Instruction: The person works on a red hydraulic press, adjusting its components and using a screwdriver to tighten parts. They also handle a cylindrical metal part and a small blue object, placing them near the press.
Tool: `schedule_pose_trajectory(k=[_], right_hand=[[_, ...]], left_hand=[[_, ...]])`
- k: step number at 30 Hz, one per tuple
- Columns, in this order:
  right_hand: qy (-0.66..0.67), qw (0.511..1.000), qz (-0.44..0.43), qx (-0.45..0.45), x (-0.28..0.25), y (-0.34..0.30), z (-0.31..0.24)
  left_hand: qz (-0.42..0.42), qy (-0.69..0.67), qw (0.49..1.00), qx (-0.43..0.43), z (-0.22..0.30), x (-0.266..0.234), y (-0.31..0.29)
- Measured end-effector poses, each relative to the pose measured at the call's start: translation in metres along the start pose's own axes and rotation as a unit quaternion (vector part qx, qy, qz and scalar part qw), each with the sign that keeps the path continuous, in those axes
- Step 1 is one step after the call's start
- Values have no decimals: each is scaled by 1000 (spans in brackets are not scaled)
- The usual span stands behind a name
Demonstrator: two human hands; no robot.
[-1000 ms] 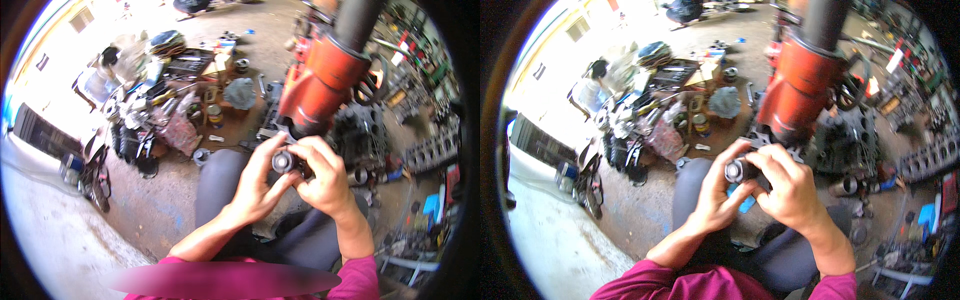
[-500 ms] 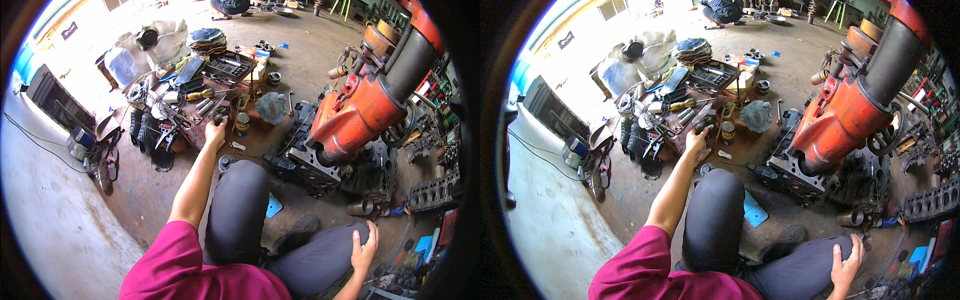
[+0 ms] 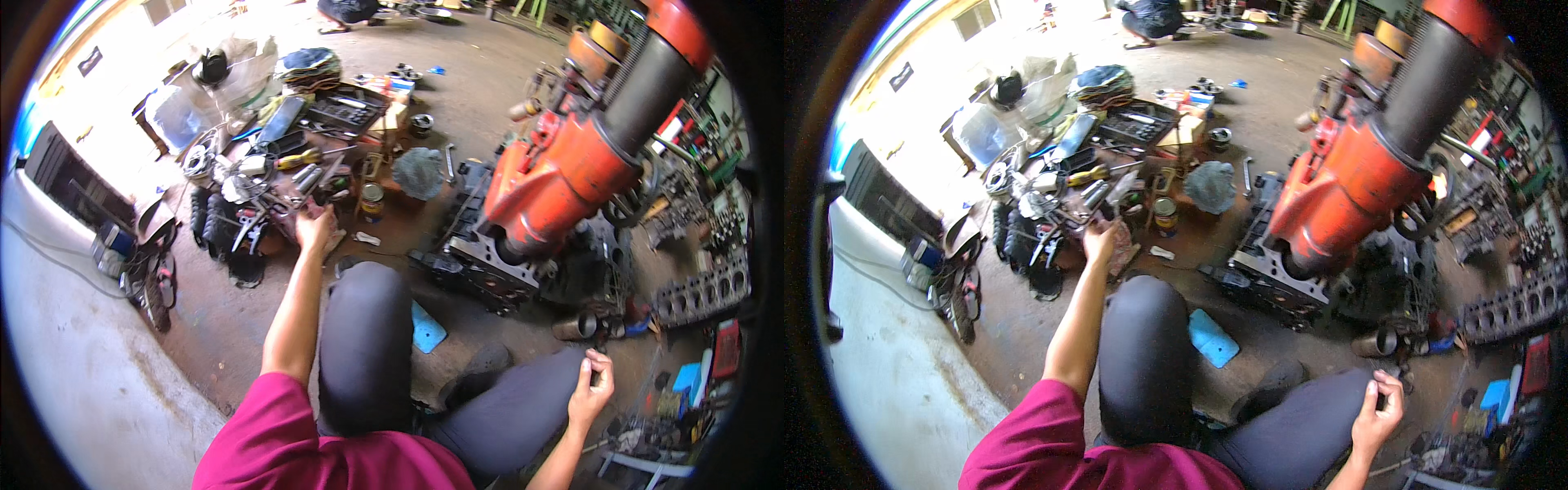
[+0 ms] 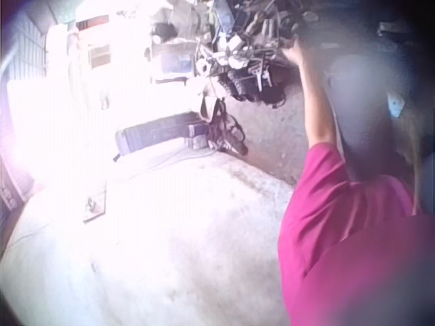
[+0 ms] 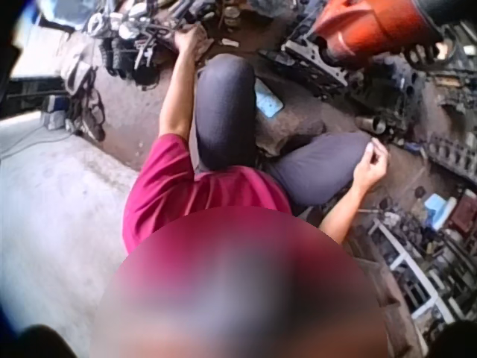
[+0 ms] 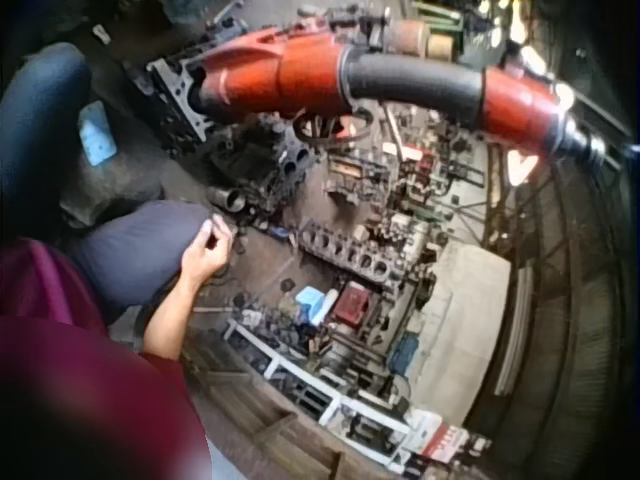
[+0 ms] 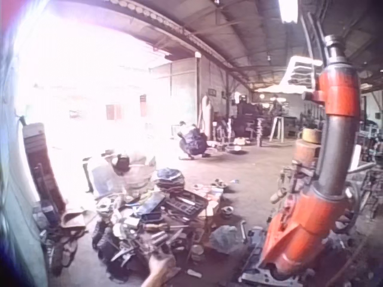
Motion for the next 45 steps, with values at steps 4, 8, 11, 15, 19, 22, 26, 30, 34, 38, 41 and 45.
schedule_pose_trajectory(k=[4, 8, 11, 15, 19, 22, 26, 30, 34, 38, 41, 45], right_hand=[[139, 989, 53, 29, -2, 16, -2], [495, 866, 59, 44, -11, 82, 3], [587, 804, 88, 45, -3, 166, 6], [668, 726, 136, 92, 21, 298, -34], [729, 676, 109, 1, 19, 396, -110], [644, 760, 81, -11, 4, 414, -138], [445, 876, 174, -66, -24, 400, -165], [287, 896, 135, -311, -51, 395, -240], [213, 914, -106, -329, -50, 388, -311], [148, 949, -79, -267, -42, 382, -341], [178, 940, -49, -288, -38, 382, -349], [317, 926, -23, -204, -24, 395, -356]], left_hand=[[-80, 8, 997, 17, 16, -46, -75], [-285, -164, 934, -144, 46, -95, -160], [-284, -90, 955, 8, 86, -118, -212], [-185, 257, 918, 240, 127, -119, -256], [-115, 286, 916, 256, 134, -111, -268], [-112, 294, 916, 250, 132, -112, -265], [-96, 276, 920, 260, 134, -104, -262], [-121, 290, 902, 296, 150, -92, -266], [-128, 286, 899, 306, 160, -86, -272], [-120, 284, 901, 304, 157, -87, -273], [-115, 281, 906, 295, 151, -92, -272], [-111, 280, 907, 295, 151, -95, -266]])
Point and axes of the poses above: each hand's wrist, its own y-axis towards the middle knuckle, its own x-axis out of the palm, z = x × y, the point moved 1 cm from there along y, towards the middle knuckle, and after that the axes turned 1 degree about -y, right-handed, at the moved point
